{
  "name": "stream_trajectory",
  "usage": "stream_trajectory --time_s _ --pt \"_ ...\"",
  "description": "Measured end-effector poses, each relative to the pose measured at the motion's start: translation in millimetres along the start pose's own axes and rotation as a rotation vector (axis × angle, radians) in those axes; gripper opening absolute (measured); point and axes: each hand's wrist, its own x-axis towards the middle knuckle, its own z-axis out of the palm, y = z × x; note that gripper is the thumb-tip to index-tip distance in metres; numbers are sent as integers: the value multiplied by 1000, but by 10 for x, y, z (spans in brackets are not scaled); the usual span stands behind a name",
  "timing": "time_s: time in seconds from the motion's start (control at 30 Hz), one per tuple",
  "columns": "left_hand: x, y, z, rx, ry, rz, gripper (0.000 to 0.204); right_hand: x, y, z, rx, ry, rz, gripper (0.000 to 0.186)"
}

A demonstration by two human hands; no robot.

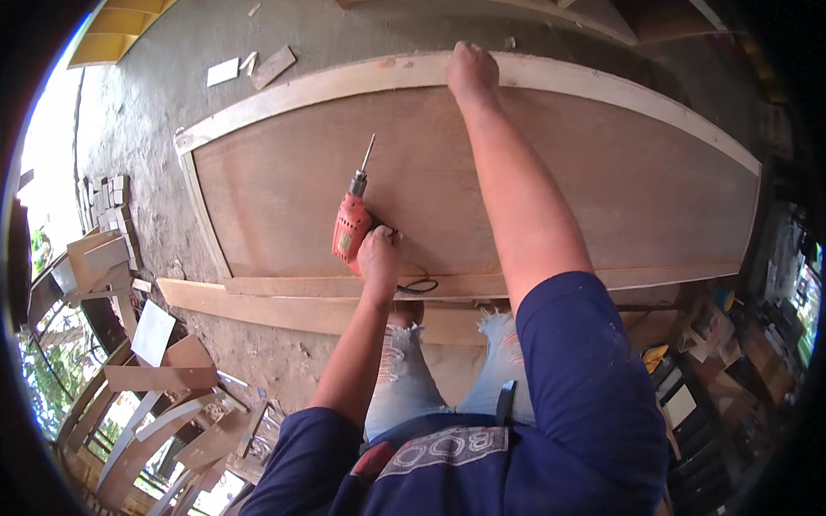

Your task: The person places a large board onto a cabinet frame and drills several holes through the board into the frame using a power drill.

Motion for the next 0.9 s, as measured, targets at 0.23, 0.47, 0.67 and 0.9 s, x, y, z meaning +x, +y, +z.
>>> stream_trajectory --time_s 0.23,0.47,0.67,0.9 --pt "32 -3 -47 -99 -32 14 18 -439 221 -281 177 -117 88 23" --pt "125 23 41 97 -50 116 22 -2841 1380 -879 591 87 422 11" --pt "9 325 37 -364 -280 57 21 -3871 2678 -1244 342 235 799 19" --pt "-470 1161 424 -1427 -938 -236 30 -3594 3447 -1074 224 294 739 20"
